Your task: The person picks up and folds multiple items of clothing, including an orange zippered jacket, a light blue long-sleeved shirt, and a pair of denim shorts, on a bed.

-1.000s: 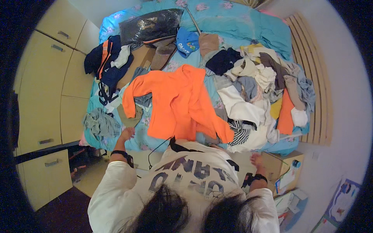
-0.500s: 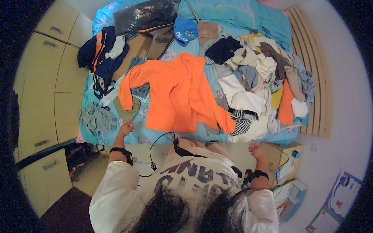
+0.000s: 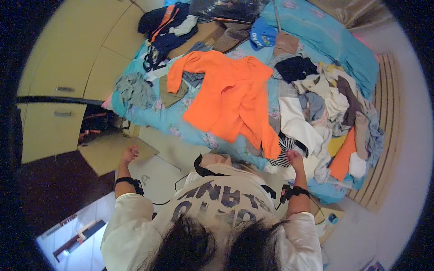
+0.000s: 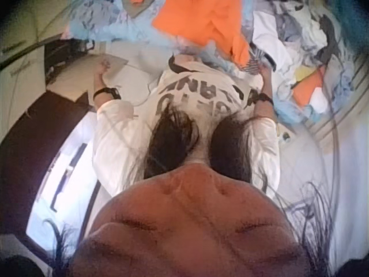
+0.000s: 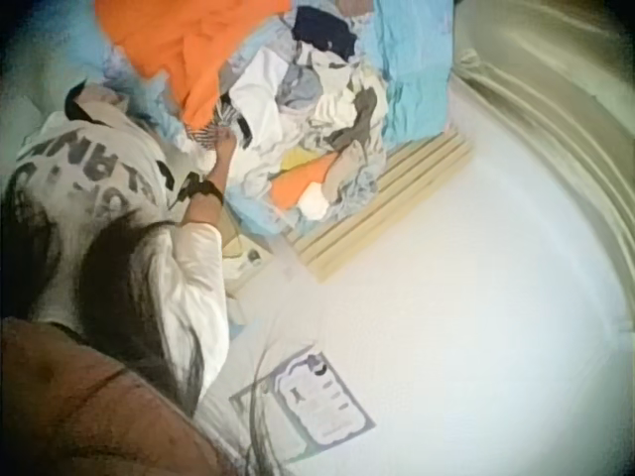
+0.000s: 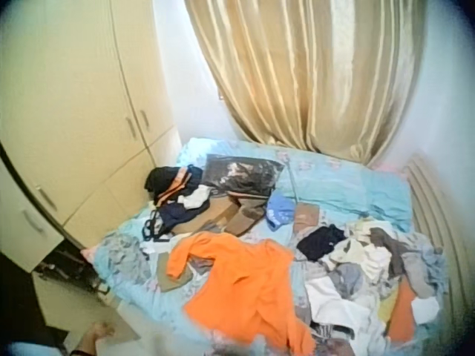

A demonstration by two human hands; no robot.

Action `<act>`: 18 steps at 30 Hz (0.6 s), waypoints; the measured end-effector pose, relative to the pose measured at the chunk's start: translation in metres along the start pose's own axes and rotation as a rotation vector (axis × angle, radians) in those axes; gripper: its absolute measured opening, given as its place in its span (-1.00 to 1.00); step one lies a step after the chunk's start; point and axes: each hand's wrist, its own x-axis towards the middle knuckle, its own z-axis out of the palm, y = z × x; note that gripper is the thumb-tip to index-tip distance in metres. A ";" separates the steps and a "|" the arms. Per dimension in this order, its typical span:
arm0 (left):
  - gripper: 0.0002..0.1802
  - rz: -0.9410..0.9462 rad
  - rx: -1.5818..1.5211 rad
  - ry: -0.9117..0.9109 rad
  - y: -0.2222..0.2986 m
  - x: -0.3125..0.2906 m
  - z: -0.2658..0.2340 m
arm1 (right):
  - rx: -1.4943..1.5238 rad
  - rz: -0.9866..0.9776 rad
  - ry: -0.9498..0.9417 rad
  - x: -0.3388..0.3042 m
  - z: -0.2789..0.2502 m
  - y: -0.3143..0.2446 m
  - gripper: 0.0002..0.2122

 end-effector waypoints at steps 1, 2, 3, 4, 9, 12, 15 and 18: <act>-0.78 -0.010 -0.007 0.029 -0.013 -0.020 -0.002 | -0.024 -0.011 0.020 0.006 0.007 -0.011 -0.86; -0.79 -0.001 -0.054 0.018 -0.026 -0.040 -0.003 | -0.047 -0.021 0.040 0.013 0.014 -0.017 -0.85; -0.79 0.013 -0.101 0.001 -0.035 -0.057 -0.003 | -0.015 -0.012 -0.001 0.020 0.015 -0.012 -0.85; -0.79 0.006 -0.107 0.022 -0.037 -0.077 0.000 | -0.019 -0.018 -0.023 0.031 0.013 0.004 -0.85; -0.78 -0.080 0.079 0.182 -0.050 -0.175 0.021 | -0.068 0.169 -0.221 0.050 0.009 0.058 -0.91; -0.78 -0.122 0.033 0.223 -0.105 -0.220 0.023 | -0.146 0.340 -0.190 0.035 0.024 0.056 -0.93; -0.78 -0.215 0.007 0.242 -0.126 -0.260 0.030 | -0.248 0.375 -0.109 0.034 0.030 0.071 -0.93; -0.76 -0.289 0.079 0.223 -0.137 -0.291 0.028 | -0.116 0.306 -0.150 0.039 0.046 0.065 -0.92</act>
